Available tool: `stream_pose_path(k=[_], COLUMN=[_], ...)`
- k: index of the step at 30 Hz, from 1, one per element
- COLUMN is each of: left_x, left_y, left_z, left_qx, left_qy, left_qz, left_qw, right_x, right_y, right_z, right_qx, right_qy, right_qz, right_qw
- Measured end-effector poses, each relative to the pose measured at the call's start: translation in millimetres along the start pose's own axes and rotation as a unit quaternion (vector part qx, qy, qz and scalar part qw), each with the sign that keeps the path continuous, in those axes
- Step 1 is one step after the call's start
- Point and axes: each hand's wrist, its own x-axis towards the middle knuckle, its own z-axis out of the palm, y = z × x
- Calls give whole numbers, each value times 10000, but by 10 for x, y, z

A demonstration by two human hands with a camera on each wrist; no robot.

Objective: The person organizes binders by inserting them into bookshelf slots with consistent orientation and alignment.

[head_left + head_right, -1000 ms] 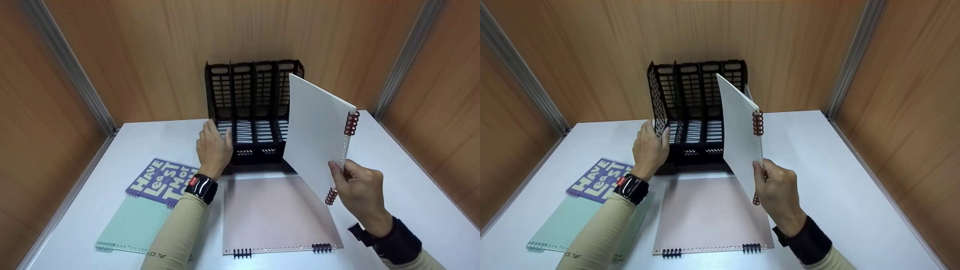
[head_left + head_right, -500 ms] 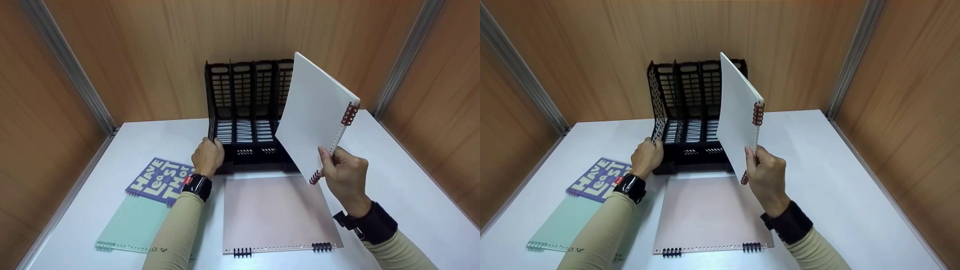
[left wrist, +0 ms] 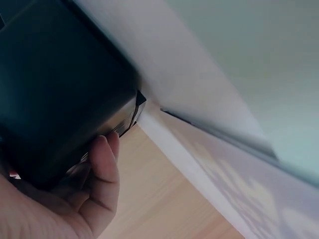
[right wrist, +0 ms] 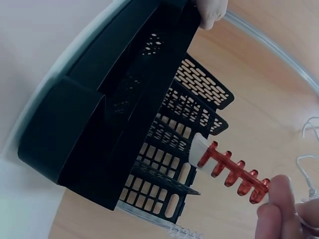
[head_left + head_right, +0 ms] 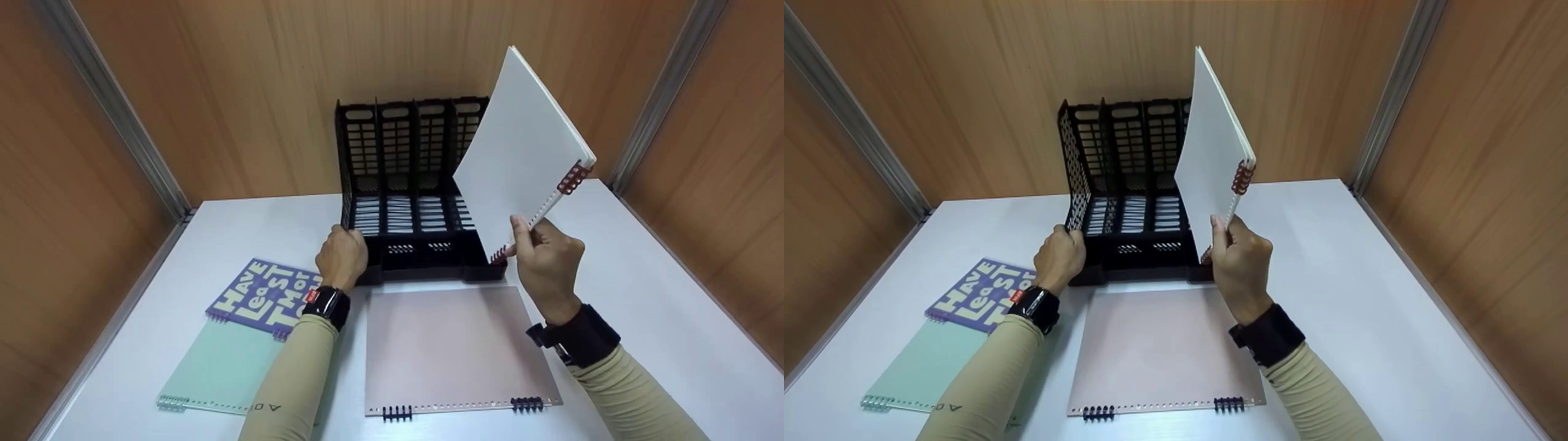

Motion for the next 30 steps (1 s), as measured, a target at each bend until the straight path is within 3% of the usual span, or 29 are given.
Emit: stream_pose_path(k=[6, 16, 30], left_x=[3, 2, 2], left_y=[7, -10, -20], left_z=[6, 12, 17], left_qx=[-44, -70, 8], left_qy=[1, -13, 17], left_qz=[-27, -42, 70], left_qw=[10000, 10000, 10000], right_x=[60, 145, 212], right_y=[66, 191, 359], right_z=[127, 366, 614], right_qx=[-35, -28, -321], right_qy=[171, 70, -22], right_qz=[104, 491, 668], right_qw=[9998, 9988, 9972])
